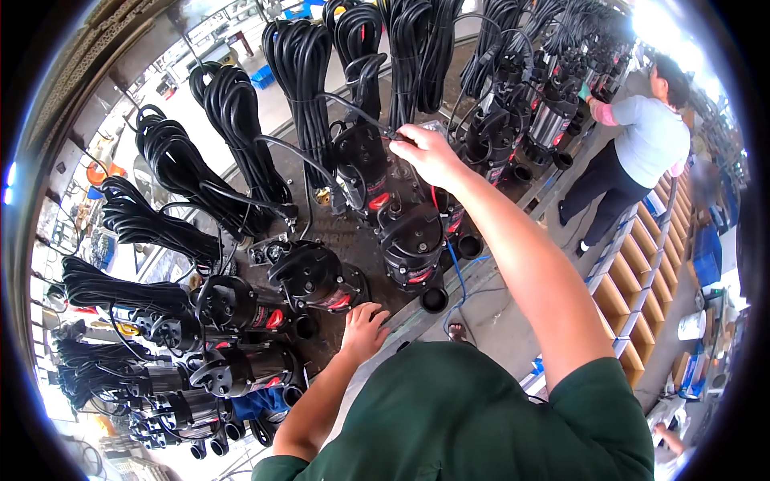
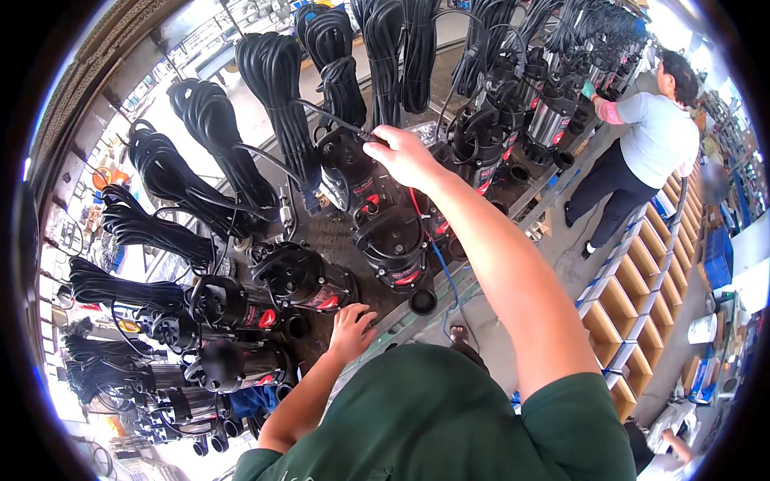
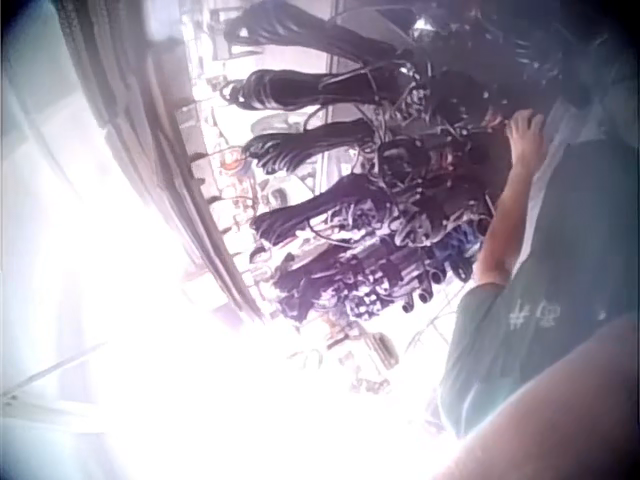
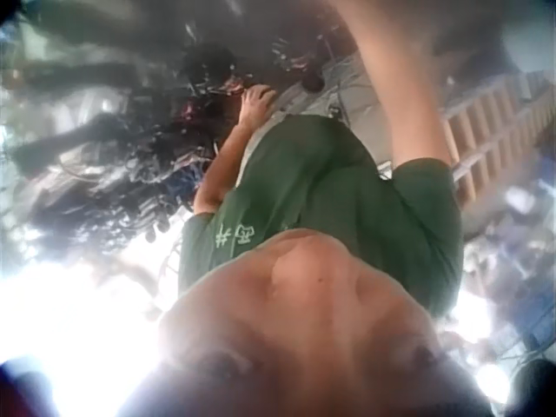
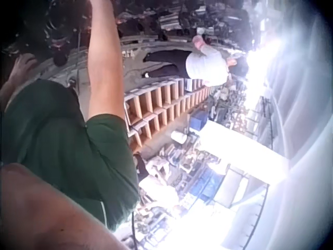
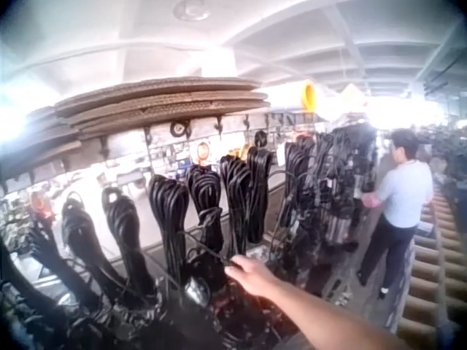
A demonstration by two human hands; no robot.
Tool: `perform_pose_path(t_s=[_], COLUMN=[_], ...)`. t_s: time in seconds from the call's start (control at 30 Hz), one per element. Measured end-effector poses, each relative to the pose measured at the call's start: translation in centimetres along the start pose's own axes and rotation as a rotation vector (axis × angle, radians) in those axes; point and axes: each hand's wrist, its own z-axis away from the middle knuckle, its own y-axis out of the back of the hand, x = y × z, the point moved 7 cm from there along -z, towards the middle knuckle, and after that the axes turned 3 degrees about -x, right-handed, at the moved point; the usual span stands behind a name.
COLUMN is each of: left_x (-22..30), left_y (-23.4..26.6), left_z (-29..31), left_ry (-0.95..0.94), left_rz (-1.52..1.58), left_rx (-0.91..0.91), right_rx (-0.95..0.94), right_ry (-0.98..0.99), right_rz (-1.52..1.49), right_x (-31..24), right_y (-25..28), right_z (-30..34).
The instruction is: The person attaches components and wraps power cables around a series of submersible water pumps on an assembly line.
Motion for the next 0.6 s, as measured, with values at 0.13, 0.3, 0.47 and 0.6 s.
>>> perform_pose_path(t_s=[0.13,0.3,0.47,0.6], left_x=[6.5,14.5,9.9,5.1], left_y=[9.1,27.0,33.5,34.3], left_z=[-4.8,-13.6,-23.9,-27.0], left_ry=[-0.204,-0.453,-0.065,0.291], left_rz=[0.163,0.023,0.690,0.604], left_rx=[0.260,0.653,0.891,0.931], right_rx=[-0.015,-0.038,-0.087,-0.088], right_ry=[0.045,0.101,-0.001,0.096], right_rz=[-0.019,0.001,-0.030,-0.047], right_x=[0.0,-0.6,-2.1,-1.8], right_y=[-0.1,0.0,0.2,0.0], right_z=[-0.3,0.2,0.7,0.7])
